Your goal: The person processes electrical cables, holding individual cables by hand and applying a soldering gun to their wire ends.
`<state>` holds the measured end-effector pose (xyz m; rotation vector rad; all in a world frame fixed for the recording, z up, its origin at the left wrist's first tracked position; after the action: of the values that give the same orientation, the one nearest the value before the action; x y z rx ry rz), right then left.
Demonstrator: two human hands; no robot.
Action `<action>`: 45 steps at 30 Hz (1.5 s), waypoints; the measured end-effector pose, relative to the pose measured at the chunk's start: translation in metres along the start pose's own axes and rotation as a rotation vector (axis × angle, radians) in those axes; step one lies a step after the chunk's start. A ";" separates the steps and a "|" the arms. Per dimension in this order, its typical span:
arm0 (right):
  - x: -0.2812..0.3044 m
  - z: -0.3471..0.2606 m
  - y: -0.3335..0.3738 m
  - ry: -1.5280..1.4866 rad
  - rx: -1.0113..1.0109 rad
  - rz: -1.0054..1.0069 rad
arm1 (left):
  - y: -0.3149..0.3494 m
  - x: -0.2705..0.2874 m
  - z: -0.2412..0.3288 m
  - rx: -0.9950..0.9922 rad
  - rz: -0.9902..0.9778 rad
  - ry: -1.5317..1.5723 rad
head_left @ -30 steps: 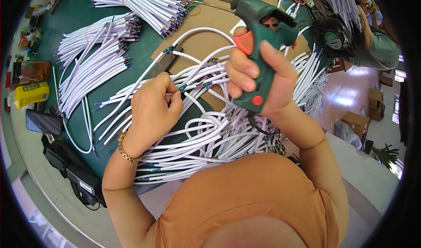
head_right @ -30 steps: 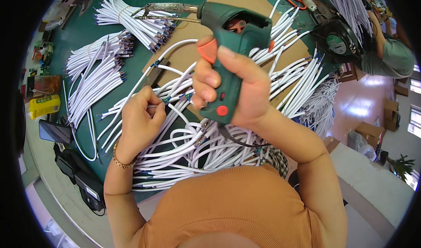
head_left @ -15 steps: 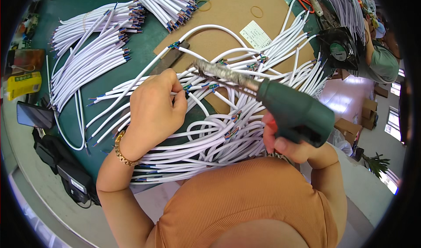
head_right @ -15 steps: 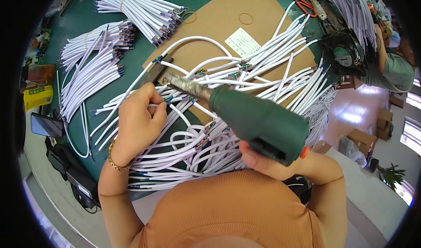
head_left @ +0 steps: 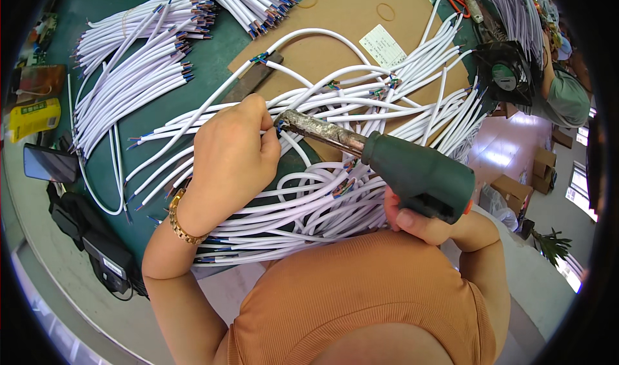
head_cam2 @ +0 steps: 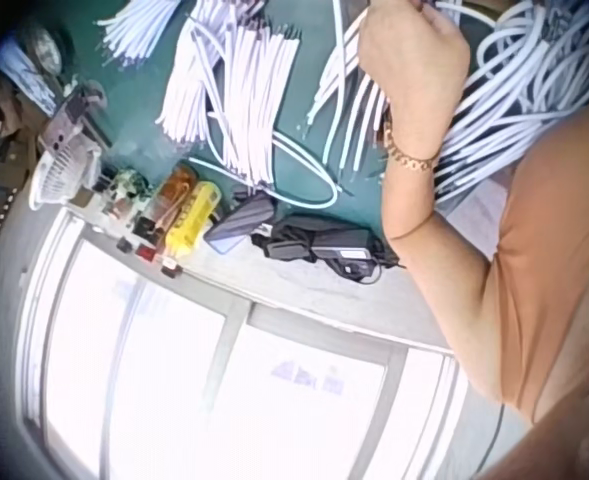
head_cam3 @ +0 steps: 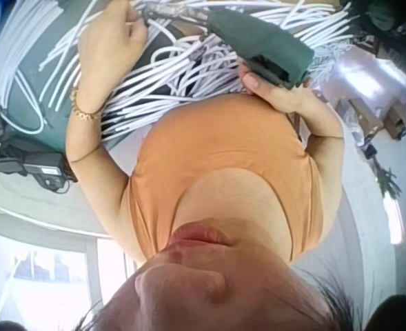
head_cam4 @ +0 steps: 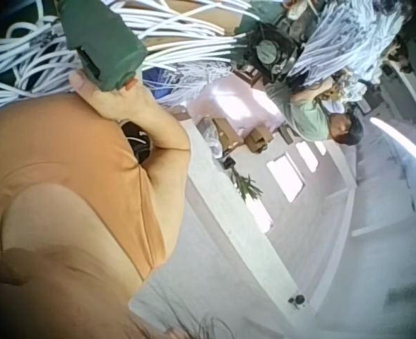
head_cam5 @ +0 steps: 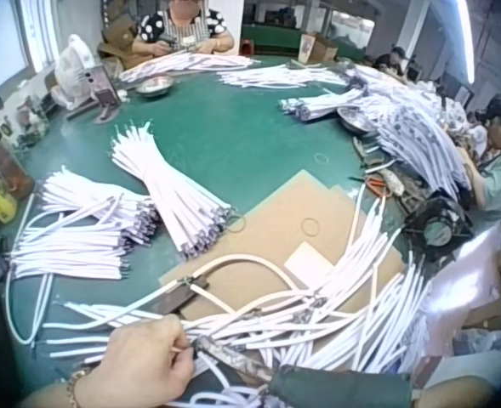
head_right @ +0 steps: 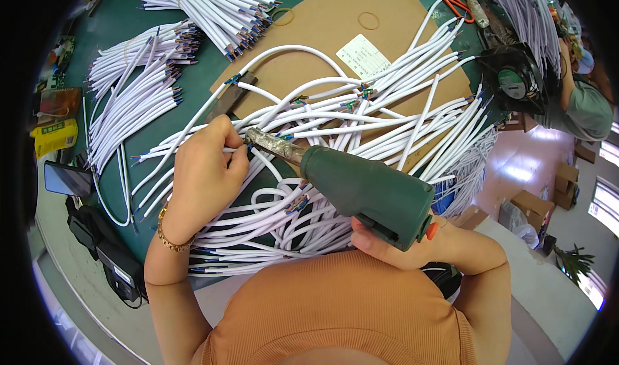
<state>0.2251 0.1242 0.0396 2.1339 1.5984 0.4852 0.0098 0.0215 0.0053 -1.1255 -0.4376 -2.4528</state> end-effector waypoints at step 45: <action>-0.005 0.000 0.005 0.650 0.687 -0.086 | -0.001 -0.001 -0.004 0.035 0.013 0.039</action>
<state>0.2279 0.1182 0.0418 2.5199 2.4940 0.7326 0.0072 0.0210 0.0020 -1.0611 -0.4580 -2.4427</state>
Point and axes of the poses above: each hand's wrist, its own y-axis away from the middle knuckle, its own x-axis out of the back of the hand, z = x × y, the point moved 5 cm from there along -y, towards the middle knuckle, and after that the axes turned 6 degrees about x, right-handed, at the moved point
